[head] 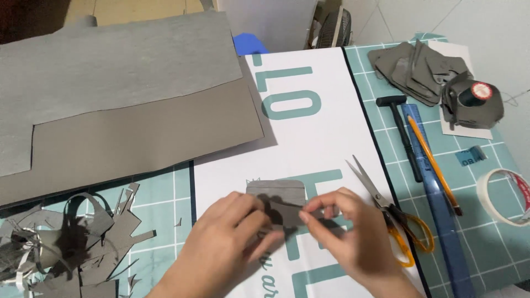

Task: Cutting a small piece of leather and applying double-sided tape to its edges for assembly.

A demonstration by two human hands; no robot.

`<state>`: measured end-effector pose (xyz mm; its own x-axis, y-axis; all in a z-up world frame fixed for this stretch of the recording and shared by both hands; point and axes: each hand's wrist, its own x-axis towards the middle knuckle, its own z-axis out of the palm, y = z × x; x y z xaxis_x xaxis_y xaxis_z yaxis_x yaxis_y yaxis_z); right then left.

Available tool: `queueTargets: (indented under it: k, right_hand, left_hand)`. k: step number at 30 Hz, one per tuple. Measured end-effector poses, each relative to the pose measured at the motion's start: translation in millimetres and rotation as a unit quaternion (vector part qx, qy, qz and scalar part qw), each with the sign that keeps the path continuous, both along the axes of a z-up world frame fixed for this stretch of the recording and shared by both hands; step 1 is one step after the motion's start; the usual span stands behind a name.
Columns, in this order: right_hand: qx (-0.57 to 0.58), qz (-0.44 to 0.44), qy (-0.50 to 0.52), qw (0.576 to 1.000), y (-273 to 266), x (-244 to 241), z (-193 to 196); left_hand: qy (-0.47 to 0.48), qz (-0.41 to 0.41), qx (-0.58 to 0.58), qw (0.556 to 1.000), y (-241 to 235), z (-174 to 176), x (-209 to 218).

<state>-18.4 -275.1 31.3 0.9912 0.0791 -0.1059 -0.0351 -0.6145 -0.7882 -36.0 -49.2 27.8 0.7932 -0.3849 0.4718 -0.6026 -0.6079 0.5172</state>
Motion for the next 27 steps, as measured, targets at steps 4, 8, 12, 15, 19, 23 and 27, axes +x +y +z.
queueTargets:
  k: [4, 8, 12, 15, 19, 23, 27]
  right_hand:
    - [-0.021, 0.060, -0.135, 0.989, 7.6, -32.2, 8.1]
    - [0.081, 0.125, -0.256, 0.955, 16.0, -46.9, 23.8]
    - [0.029, 0.083, -0.288, 0.954, 2.9, -44.1, 13.3]
    - [0.073, -0.025, -0.084, 0.993, -2.6, -17.5, 13.7]
    - [0.173, -0.009, 0.029, 0.984, -2.7, -1.5, 6.4]
    - [0.112, -0.103, 0.097, 0.984, 15.0, 9.0, 9.1]
    - [0.001, -0.008, -0.102, 0.995, 9.0, 12.3, -31.2]
  left_hand:
    - [0.087, -0.037, -0.017, 0.995, -8.3, 10.8, -27.4]
    - [0.338, -0.001, -0.308, 0.890, -30.5, -4.1, -50.2]
    - [0.509, 0.068, -0.386, 0.766, -25.2, -5.7, -41.7]
    - [0.520, 0.058, -0.173, 0.835, -9.3, 15.3, -22.5]
    - [0.390, 0.047, -0.095, 0.915, -3.1, 17.5, -3.4]
    - [0.410, 0.192, 0.027, 0.891, -8.1, 6.3, 7.7]
    - [0.264, 0.231, 0.145, 0.925, -5.9, -20.1, 2.7]
